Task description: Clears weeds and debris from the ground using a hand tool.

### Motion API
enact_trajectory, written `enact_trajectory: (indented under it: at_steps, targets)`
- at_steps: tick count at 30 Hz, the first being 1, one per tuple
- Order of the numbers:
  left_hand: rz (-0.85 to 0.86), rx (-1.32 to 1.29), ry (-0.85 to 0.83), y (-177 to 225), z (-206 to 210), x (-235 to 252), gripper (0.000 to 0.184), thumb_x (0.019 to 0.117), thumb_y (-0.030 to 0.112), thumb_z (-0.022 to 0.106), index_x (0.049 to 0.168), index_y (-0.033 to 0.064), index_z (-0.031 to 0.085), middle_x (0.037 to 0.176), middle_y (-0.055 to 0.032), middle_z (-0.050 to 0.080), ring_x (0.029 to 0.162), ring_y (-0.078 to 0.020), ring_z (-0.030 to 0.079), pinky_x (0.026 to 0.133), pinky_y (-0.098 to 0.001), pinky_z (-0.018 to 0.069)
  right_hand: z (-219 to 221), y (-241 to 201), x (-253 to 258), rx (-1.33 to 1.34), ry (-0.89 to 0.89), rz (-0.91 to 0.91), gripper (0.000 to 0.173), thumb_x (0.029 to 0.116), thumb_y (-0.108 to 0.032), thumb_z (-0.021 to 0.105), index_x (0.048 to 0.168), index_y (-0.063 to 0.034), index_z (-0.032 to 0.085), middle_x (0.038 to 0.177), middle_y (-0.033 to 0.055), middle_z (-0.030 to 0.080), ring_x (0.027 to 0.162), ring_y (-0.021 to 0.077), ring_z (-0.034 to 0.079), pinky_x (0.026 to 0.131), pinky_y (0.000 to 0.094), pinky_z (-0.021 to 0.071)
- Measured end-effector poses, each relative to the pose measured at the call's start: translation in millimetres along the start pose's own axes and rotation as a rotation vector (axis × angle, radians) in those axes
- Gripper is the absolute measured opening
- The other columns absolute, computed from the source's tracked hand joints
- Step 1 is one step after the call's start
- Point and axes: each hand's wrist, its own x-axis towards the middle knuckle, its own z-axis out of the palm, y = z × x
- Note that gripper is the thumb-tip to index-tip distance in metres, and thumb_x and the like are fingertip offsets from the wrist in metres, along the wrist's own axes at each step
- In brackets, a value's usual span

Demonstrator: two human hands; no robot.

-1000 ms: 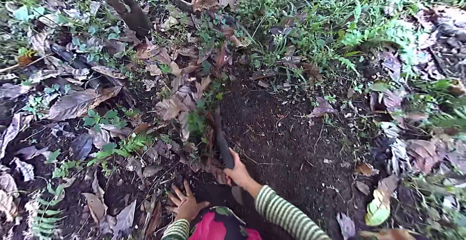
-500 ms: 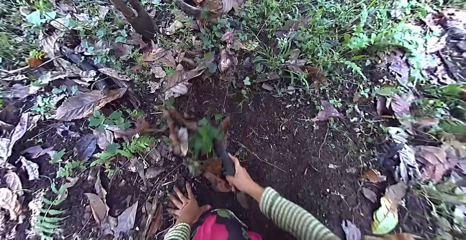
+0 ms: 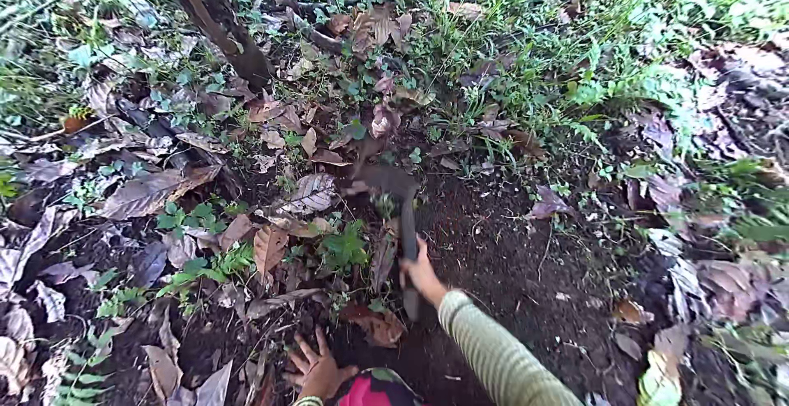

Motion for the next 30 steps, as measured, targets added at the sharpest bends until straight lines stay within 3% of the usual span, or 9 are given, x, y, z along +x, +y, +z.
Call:
enact_trajectory:
  at_steps: [3,5,9,11,14,19,22,27,30]
  targets:
    - [0.005,0.01,0.037,-5,8,3,0.148,0.0572,0.074,0.086,0.167,0.0227,0.001,0.167,-0.0334,-0.014,0.149,-0.0664,-0.005,0.108,-0.087,0.0078,-21,27,-49,-0.118,-0.091,0.146,0.096,0.0947,-0.009,0.067,0.166,-0.0284,0.006,0.1,0.0198,0.067,0.059,0.026,0.066,0.057,0.0455,0.0599]
    - [0.007,0.013,0.048,-4,8,5,0.149,0.0566,0.074,0.086,0.167,0.0219,0.002,0.167,-0.0336,-0.013,0.148,-0.0667,-0.004,0.107,-0.0871,0.0092,-42,4,-48,-0.047,-0.038,0.119,0.094,0.094,-0.007,0.067,0.166,-0.0272,0.01,0.096,0.0179,0.066,0.057,0.0242,0.064,0.053,0.0424,0.059]
    - [-0.012,0.006,-0.023,2,-1,3,0.15,0.0575,0.076,0.085,0.167,0.0227,-0.001,0.167,-0.031,-0.019,0.149,-0.0649,-0.008,0.109,-0.0857,0.0078,-53,-74,11,0.224,0.206,-0.123,0.088,0.0975,-0.005,0.063,0.164,-0.0177,0.007,0.096,0.0181,0.063,0.056,0.0227,0.063,0.053,0.0399,0.0589]
    - [-0.02,0.008,-0.04,0,-2,5,0.15,0.0569,0.077,0.085,0.167,0.0236,-0.002,0.166,-0.0307,-0.02,0.149,-0.0646,-0.01,0.109,-0.086,0.0065,-32,-100,48,0.391,0.327,-0.185,0.089,0.1004,-0.005,0.061,0.164,-0.0214,0.001,0.096,0.0195,0.062,0.058,0.0247,0.064,0.056,0.042,0.06]
    - [-0.022,0.024,-0.04,0,1,7,0.15,0.0561,0.078,0.084,0.167,0.0245,-0.002,0.167,-0.0301,-0.02,0.149,-0.0638,-0.01,0.11,-0.0855,0.0074,3,-64,56,0.322,0.262,-0.138,0.095,0.0972,-0.005,0.062,0.163,-0.0217,-0.005,0.094,0.0199,0.063,0.057,0.0257,0.065,0.057,0.0437,0.0606]
    - [-0.023,0.02,-0.024,1,0,5,0.149,0.057,0.077,0.085,0.167,0.0241,-0.001,0.167,-0.03,-0.019,0.15,-0.0641,-0.008,0.109,-0.0854,0.009,-10,24,-37,-0.045,-0.091,0.153,0.096,0.0938,-0.007,0.066,0.165,-0.0284,0.006,0.102,0.0203,0.065,0.059,0.0264,0.066,0.056,0.0456,0.0592]
    - [-0.017,0.01,-0.007,1,3,6,0.149,0.0568,0.076,0.085,0.167,0.0244,0.0,0.167,-0.0294,-0.018,0.15,-0.0636,-0.009,0.11,-0.0846,0.0085,-52,-6,-38,-0.1,-0.067,0.087,0.093,0.091,-0.006,0.069,0.165,-0.0279,0.018,0.099,0.0179,0.066,0.056,0.0247,0.065,0.052,0.0429,0.0591]
    - [0.002,-0.015,-0.025,0,-1,6,0.151,0.0563,0.076,0.086,0.167,0.0225,-0.002,0.166,-0.0325,-0.02,0.149,-0.0649,-0.011,0.109,-0.0862,0.0059,-36,-96,34,0.246,0.197,-0.161,0.088,0.0985,-0.004,0.063,0.164,-0.0202,0.006,0.095,0.0189,0.063,0.058,0.0249,0.065,0.056,0.0418,0.0605]
    - [-0.015,0.019,-0.042,-1,0,6,0.152,0.0559,0.078,0.085,0.167,0.0238,-0.004,0.166,-0.0322,-0.02,0.149,-0.0645,-0.01,0.11,-0.0856,0.0076,-3,-60,37,0.295,0.181,-0.135,0.096,0.0954,-0.004,0.063,0.163,-0.0229,-0.003,0.093,0.0198,0.062,0.056,0.0266,0.064,0.055,0.0451,0.0599]
